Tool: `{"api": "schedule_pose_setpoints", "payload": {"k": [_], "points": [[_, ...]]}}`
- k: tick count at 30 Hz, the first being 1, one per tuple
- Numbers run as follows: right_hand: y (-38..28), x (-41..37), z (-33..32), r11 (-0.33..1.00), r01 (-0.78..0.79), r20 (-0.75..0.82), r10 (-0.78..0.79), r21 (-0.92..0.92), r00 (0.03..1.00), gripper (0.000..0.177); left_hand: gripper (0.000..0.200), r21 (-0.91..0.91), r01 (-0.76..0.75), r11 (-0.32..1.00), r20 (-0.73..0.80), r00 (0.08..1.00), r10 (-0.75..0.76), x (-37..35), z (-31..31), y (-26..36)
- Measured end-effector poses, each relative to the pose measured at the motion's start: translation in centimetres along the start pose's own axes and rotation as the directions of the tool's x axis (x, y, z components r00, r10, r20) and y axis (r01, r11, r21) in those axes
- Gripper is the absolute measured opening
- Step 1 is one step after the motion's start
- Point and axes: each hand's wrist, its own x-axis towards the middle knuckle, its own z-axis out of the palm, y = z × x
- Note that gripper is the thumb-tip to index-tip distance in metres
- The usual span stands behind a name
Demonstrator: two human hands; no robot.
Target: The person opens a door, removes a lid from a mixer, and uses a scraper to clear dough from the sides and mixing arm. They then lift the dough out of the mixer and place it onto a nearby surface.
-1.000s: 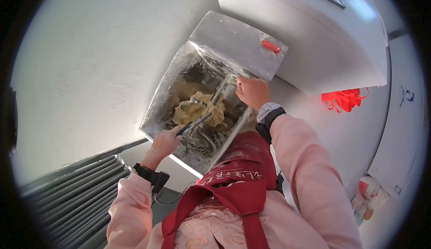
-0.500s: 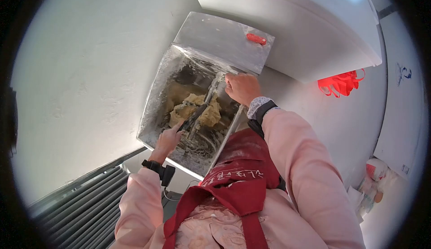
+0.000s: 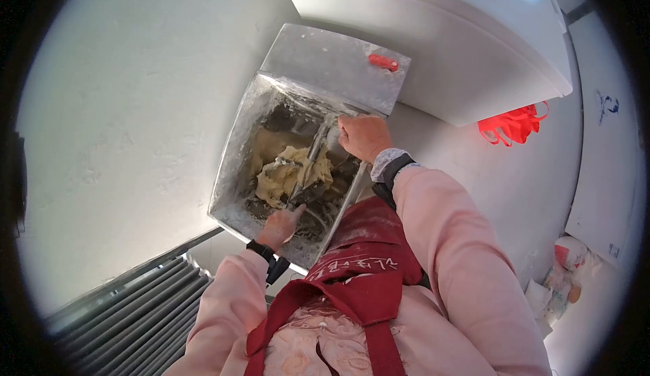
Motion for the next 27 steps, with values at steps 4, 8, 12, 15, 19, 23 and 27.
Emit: {"api": "schedule_pose_setpoints", "payload": {"k": [4,8,12,15,19,23,27], "points": [[0.0,0.0,0.3,1.000,0.015,-0.019,-0.014,0.022,1.000,0.011,0.049,-0.004,0.027,1.000,0.081,0.996,-0.027,-0.8,-3.6,0.4],[0.2,0.0,0.2,0.999,0.015,-0.003,-0.015,0.040,1.000,0.010,0.040,-0.114,0.065,0.991,-0.025,0.997,-0.068,-3.1,-7.9,-1.3],[0.2,0.1,0.6,1.000,0.009,-0.024,-0.008,0.025,1.000,0.010,0.040,-0.329,-0.089,0.940,-0.265,0.964,-0.001,-3.2,-8.3,-4.3],[0.2,0.0,0.3,1.000,0.013,-0.024,-0.012,0.014,1.000,0.010,0.040,-0.380,-0.066,0.923,-0.299,0.953,-0.055,-1.8,-8.7,-4.9],[0.3,0.0,0.5,0.999,0.004,-0.006,-0.003,0.047,1.000,0.010,0.040,-0.362,-0.042,0.931,-0.232,0.972,-0.046,0.2,-7.5,-6.2],[0.3,-0.1,0.5,0.999,0.016,-0.041,-0.015,0.045,0.999,0.010,0.041,-0.358,0.020,0.933,-0.121,0.990,-0.067,0.6,-6.3,-7.6],[0.4,0.0,0.5,0.998,0.019,-0.030,-0.017,0.059,0.999,0.010,0.042,-0.346,0.028,0.938,-0.099,0.993,-0.066,0.9,-4.6,-9.5]]}}
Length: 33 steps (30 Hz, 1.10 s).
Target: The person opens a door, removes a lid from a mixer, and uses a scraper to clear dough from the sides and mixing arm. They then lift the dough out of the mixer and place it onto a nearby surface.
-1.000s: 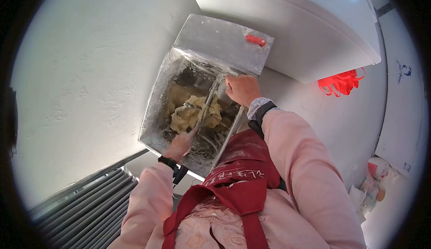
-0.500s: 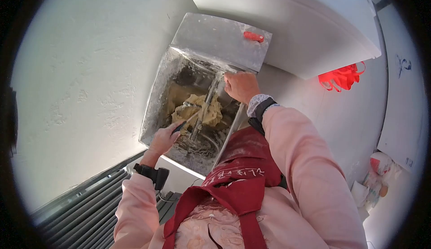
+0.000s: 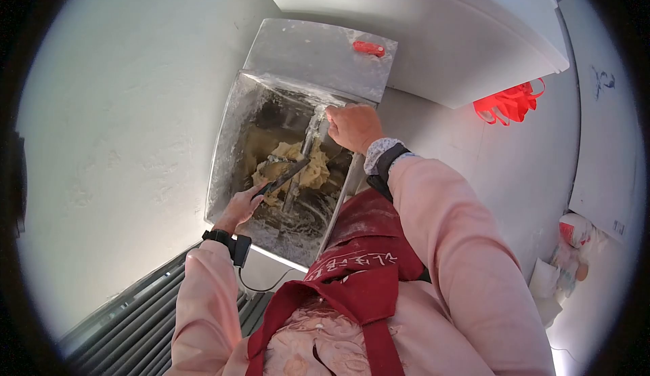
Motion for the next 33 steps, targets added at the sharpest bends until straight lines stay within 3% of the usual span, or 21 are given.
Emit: {"api": "schedule_pose_setpoints", "payload": {"k": [3,6,8,14,21,24,27,29,31,33], "points": [[0.1,0.0,-0.1,1.000,0.008,0.018,-0.008,0.010,1.000,0.010,0.043,0.010,-0.053,0.999,0.057,0.997,0.052,0.2,0.7,-0.8],[0.2,0.1,0.1,1.000,0.008,0.024,-0.009,0.020,1.000,0.011,0.043,0.157,-0.020,0.987,0.169,0.986,-0.007,0.7,0.8,1.1],[0.2,0.2,0.1,1.000,0.004,0.019,-0.004,0.013,1.000,0.011,0.041,0.268,-0.118,0.956,0.174,0.982,0.073,0.6,-0.8,3.9],[0.5,0.1,0.7,1.000,0.019,-0.029,-0.019,0.013,0.999,0.011,0.039,0.111,-0.055,0.992,0.049,0.998,0.050,1.0,-5.4,7.1],[0.3,0.0,0.4,1.000,0.010,0.000,-0.010,-0.012,1.000,0.010,0.039,0.109,0.037,0.993,0.129,0.990,-0.051,0.6,-2.5,3.1],[0.3,0.0,0.5,0.999,-0.007,-0.040,0.008,0.031,0.999,0.010,0.040,0.227,0.001,0.974,0.152,0.988,-0.037,-0.4,-0.2,2.4],[0.2,0.0,0.5,1.000,-0.019,-0.010,0.019,0.019,1.000,0.010,0.039,0.318,0.027,0.948,0.138,0.988,-0.074,-1.9,-1.8,6.5],[0.2,-0.1,0.5,1.000,-0.009,0.005,0.008,0.021,1.000,0.010,0.039,0.294,0.016,0.956,0.103,0.994,-0.048,-2.8,-1.7,6.6],[0.3,0.1,0.4,1.000,0.012,0.007,-0.012,0.019,1.000,0.010,0.040,0.121,0.057,0.991,0.007,0.998,-0.059,-3.8,-1.8,7.3],[0.2,0.1,0.3,1.000,0.001,0.005,0.000,-0.016,1.000,0.011,0.040,0.154,0.064,0.986,0.002,0.998,-0.065,-4.9,-1.6,8.1]]}}
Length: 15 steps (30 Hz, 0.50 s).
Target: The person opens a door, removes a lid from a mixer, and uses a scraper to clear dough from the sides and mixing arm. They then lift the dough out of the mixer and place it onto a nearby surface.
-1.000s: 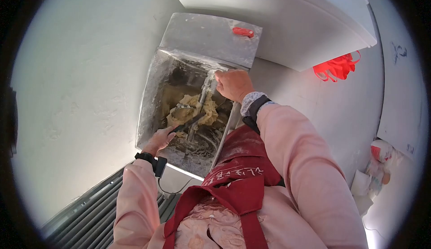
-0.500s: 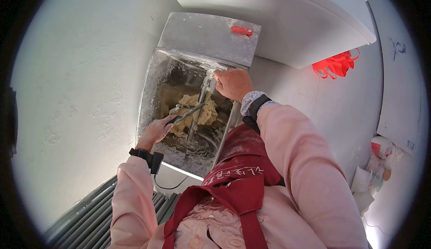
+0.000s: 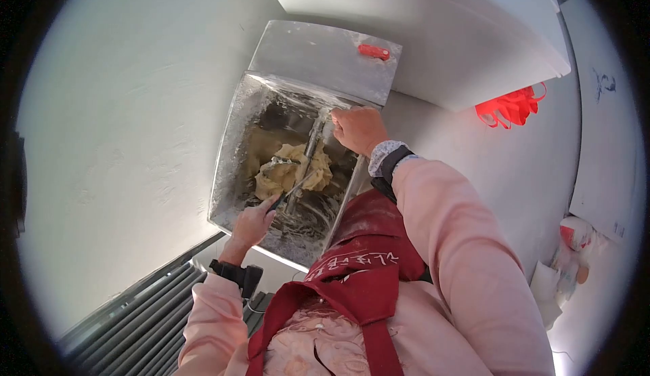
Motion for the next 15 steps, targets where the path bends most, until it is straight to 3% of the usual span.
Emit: {"api": "schedule_pose_setpoints", "payload": {"k": [2,4,8,11,13,15], "points": [[-0.1,0.0,-0.2,1.000,0.018,-0.005,-0.017,0.014,1.000,0.010,0.041,0.028,0.011,1.000,-0.002,1.000,-0.011,-1.1,0.6,-0.1],[-0.3,0.2,-0.3,0.999,0.037,-0.003,-0.037,0.031,0.999,0.009,0.044,0.018,-0.074,0.997,-0.077,0.994,0.075,-2.1,1.7,-0.9],[-0.4,0.1,-0.4,1.000,0.002,0.048,-0.001,-0.008,0.999,0.011,0.045,0.050,-0.030,0.998,-0.131,0.991,0.036,-3.6,3.1,-1.5],[-0.2,0.2,-0.3,1.000,0.017,0.057,-0.017,-0.011,0.998,0.012,0.046,-0.037,0.012,0.999,-0.176,0.984,-0.019,-4.9,2.7,-0.5],[-0.4,0.2,-0.4,0.999,0.040,0.047,-0.039,-0.018,0.998,0.012,0.045,-0.099,0.183,0.978,-0.132,0.972,-0.195,-5.5,2.7,0.7],[-0.6,0.2,-0.7,1.000,0.016,0.056,-0.016,-0.016,0.998,0.012,0.044,-0.190,0.203,0.961,-0.171,0.957,-0.236,-6.0,3.9,1.0]]}}
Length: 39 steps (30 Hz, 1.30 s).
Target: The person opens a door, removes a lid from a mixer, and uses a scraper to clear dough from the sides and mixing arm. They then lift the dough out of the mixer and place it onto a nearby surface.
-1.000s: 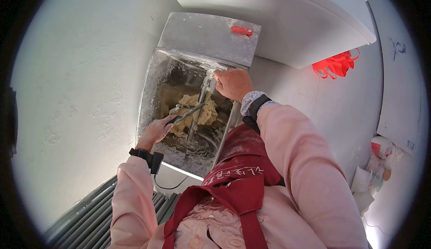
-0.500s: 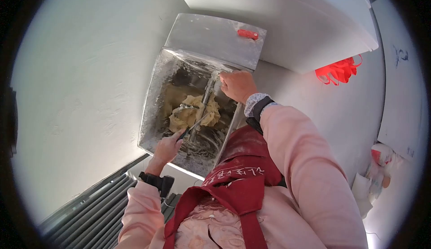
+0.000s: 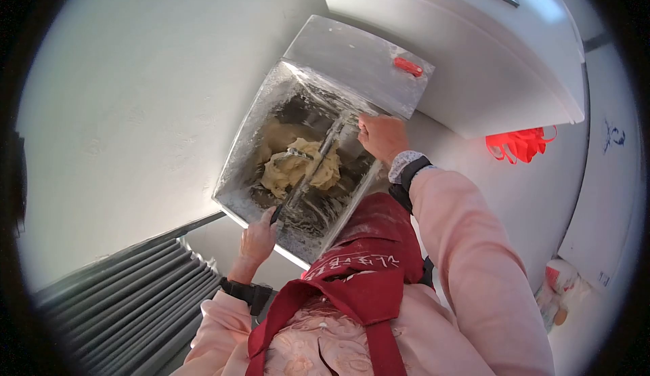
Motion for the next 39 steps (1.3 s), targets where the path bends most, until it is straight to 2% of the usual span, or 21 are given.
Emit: {"api": "schedule_pose_setpoints", "payload": {"k": [1,2,4,5,10,15,17,18,19,21,22,23,25,27,29,31,35,37,38,39], "points": [[0.0,0.0,0.0,1.000,0.017,0.002,-0.017,0.000,1.000,0.012,0.042,-0.082,0.026,0.996,-0.039,0.999,-0.029,-0.4,0.5,-0.1],[0.1,0.0,0.2,1.000,0.012,0.014,-0.012,-0.006,1.000,0.012,0.042,-0.090,0.037,0.995,-0.051,0.998,-0.042,-0.8,0.9,-0.3],[0.1,0.0,0.0,0.999,0.029,0.033,-0.029,-0.018,0.999,0.012,0.040,-0.258,0.002,0.966,-0.119,0.992,-0.034,-1.5,1.4,0.0],[0.0,0.0,-0.1,0.999,0.024,0.048,-0.023,-0.021,0.999,0.012,0.040,-0.273,0.015,0.962,-0.129,0.990,-0.052,-1.8,1.6,0.2],[-0.1,0.2,-0.2,0.999,0.028,0.117,-0.024,-0.037,0.993,0.010,0.039,-0.529,0.169,0.831,-0.111,0.958,-0.266,-3.4,-0.1,1.9],[-0.3,0.6,-0.8,0.994,0.072,0.252,-0.048,-0.087,0.967,0.009,0.040,-0.578,0.198,0.792,-0.177,0.917,-0.358,-3.2,-0.7,3.5],[0.4,0.8,-0.9,0.993,0.120,0.341,-0.119,0.019,0.933,0.012,0.040,-0.610,0.213,0.763,-0.192,0.895,-0.403,-2.9,-1.0,4.6],[0.1,1.1,-2.1,0.978,0.108,0.430,-0.176,0.179,0.885,0.012,0.040,-0.627,0.243,0.740,-0.167,0.886,-0.433,-2.8,-1.2,5.1],[0.1,1.7,-2.5,0.975,0.133,0.441,-0.201,0.179,0.875,0.012,0.039,-0.642,0.273,0.716,-0.141,0.876,-0.461,-2.9,-1.3,5.6],[0.2,2.8,-3.4,0.840,0.237,0.371,-0.446,0.488,0.815,0.010,0.039,-0.681,0.277,0.678,-0.156,0.849,-0.504,-3.1,-1.3,6.5],[-0.1,3.7,-4.3,0.820,0.332,0.337,-0.511,0.466,0.791,0.009,0.039,-0.705,0.266,0.657,-0.173,0.834,-0.523,-3.1,-1.1,6.9],[-0.2,4.9,-4.8,0.816,0.342,0.346,-0.524,0.467,0.779,0.009,0.039,-0.715,0.271,0.645,-0.171,0.826,-0.537,-3.2,-1.0,7.3],[-0.2,8.1,-5.5,0.783,0.500,0.342,-0.615,0.369,0.711,0.012,0.038,-0.751,0.224,0.621,-0.234,0.789,-0.567,-3.2,-0.7,7.7],[-1.0,10.8,-5.7,0.786,0.518,0.392,-0.617,0.338,0.682,0.014,0.038,-0.761,0.181,0.623,-0.291,0.764,-0.576,-3.1,0.4,7.7],[-1.7,13.2,-5.4,0.689,0.640,0.312,-0.725,0.340,0.614,0.014,0.038,-0.765,0.137,0.629,-0.345,0.738,-0.580,-2.9,0.8,7.9],[-2.7,15.0,-4.8,0.639,0.688,0.325,-0.768,0.344,0.552,0.013,0.039,-0.813,0.195,0.549,-0.231,0.758,-0.610,-2.6,0.8,8.1],[-3.4,17.0,-3.4,0.586,0.760,0.434,-0.784,0.279,0.445,0.016,0.040,-0.847,0.224,0.482,-0.159,0.758,-0.633,-1.6,2.3,7.5],[-3.2,17.5,-2.5,0.566,0.784,0.471,-0.781,0.256,0.410,0.017,0.041,-0.920,0.246,0.305,-0.004,0.772,-0.635,-1.1,1.8,7.1],[-2.9,17.5,-2.0,0.529,0.817,0.471,-0.795,0.230,0.382,0.018,0.041,-0.925,0.243,0.293,-0.002,0.766,-0.643,-0.9,1.5,7.0],[-2.8,17.4,-1.6,0.491,0.847,0.470,-0.808,0.204,0.355,0.019,0.042,-0.953,0.225,0.203,0.053,0.783,-0.620,-0.8,0.9,7.0]]}}
